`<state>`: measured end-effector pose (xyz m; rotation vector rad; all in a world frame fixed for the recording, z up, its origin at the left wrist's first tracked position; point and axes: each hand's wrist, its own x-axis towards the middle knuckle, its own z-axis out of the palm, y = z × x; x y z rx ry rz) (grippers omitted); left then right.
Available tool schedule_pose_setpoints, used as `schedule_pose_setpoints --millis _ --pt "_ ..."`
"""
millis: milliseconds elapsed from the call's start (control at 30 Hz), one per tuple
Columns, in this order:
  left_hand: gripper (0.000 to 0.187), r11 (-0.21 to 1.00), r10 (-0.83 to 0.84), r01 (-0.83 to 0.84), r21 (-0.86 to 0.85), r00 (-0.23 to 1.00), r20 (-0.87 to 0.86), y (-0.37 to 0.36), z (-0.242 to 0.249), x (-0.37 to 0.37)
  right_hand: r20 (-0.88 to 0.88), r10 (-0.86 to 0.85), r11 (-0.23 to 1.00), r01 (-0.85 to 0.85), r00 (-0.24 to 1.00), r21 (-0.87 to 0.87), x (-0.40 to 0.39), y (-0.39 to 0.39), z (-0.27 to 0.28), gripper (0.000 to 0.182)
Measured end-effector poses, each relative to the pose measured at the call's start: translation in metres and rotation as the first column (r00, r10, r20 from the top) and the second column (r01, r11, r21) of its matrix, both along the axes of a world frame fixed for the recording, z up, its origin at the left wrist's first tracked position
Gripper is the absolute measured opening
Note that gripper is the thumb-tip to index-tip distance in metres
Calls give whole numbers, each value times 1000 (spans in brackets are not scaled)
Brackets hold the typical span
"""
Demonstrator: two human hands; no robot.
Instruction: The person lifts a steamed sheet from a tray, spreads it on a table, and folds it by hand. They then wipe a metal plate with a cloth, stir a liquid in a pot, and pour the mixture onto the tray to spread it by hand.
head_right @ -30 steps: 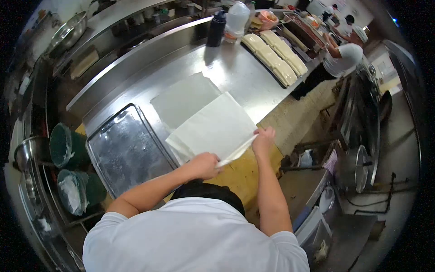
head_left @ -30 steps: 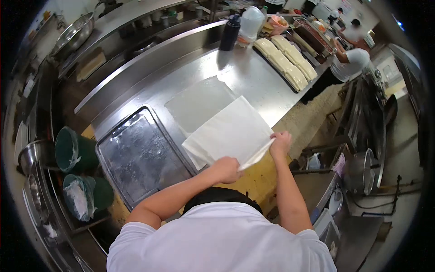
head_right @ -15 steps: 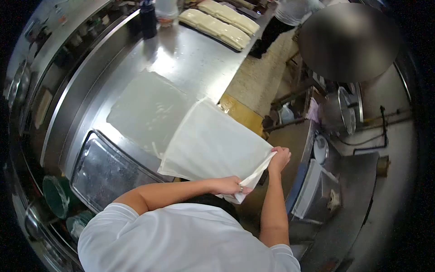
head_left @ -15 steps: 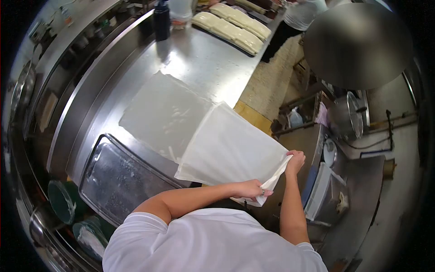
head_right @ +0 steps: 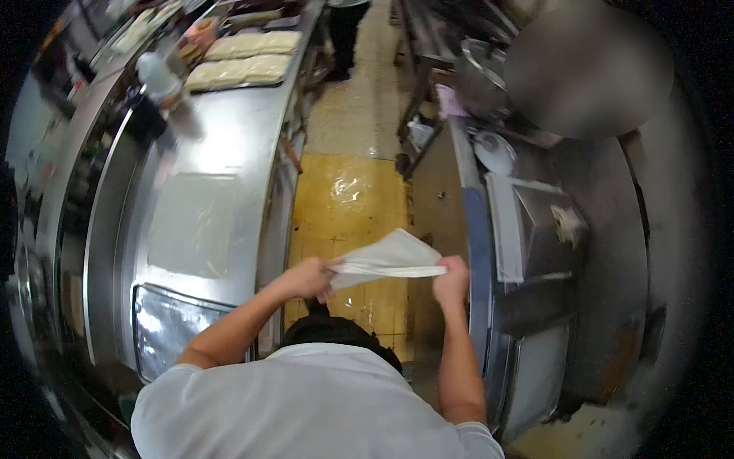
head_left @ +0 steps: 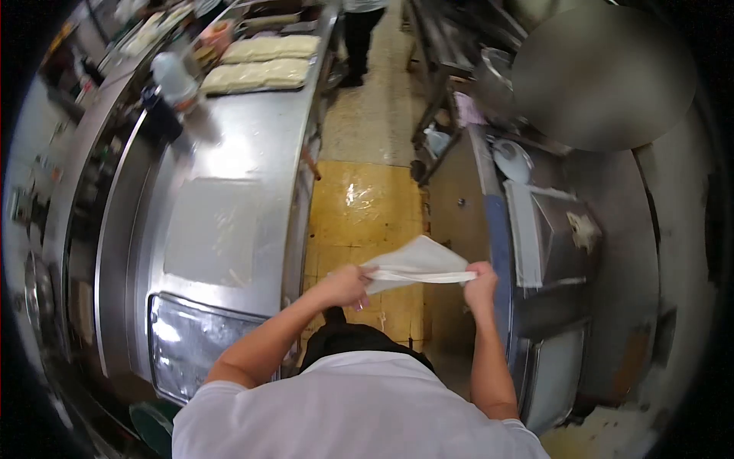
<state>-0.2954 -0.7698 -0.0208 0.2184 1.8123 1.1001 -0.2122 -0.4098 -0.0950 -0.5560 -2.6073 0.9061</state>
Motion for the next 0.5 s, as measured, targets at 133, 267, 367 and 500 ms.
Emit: schedule_pose_setpoints --millis 133,267,367,500 --pt "46 746 476 -417 519 879 22 47 -24 18 405 408 864 -202 819 -461 108 -6 7 37" --pt "32 615 291 -491 617 868 402 143 -16 82 93 214 854 -140 972 -502 166 -8 44 81" --pt "28 778 -62 -192 598 923 379 218 30 139 -276 112 957 -179 954 -230 186 5 96 75" --pt "36 581 -458 188 792 880 127 293 74 187 -173 107 841 -182 979 -510 241 44 53 57"
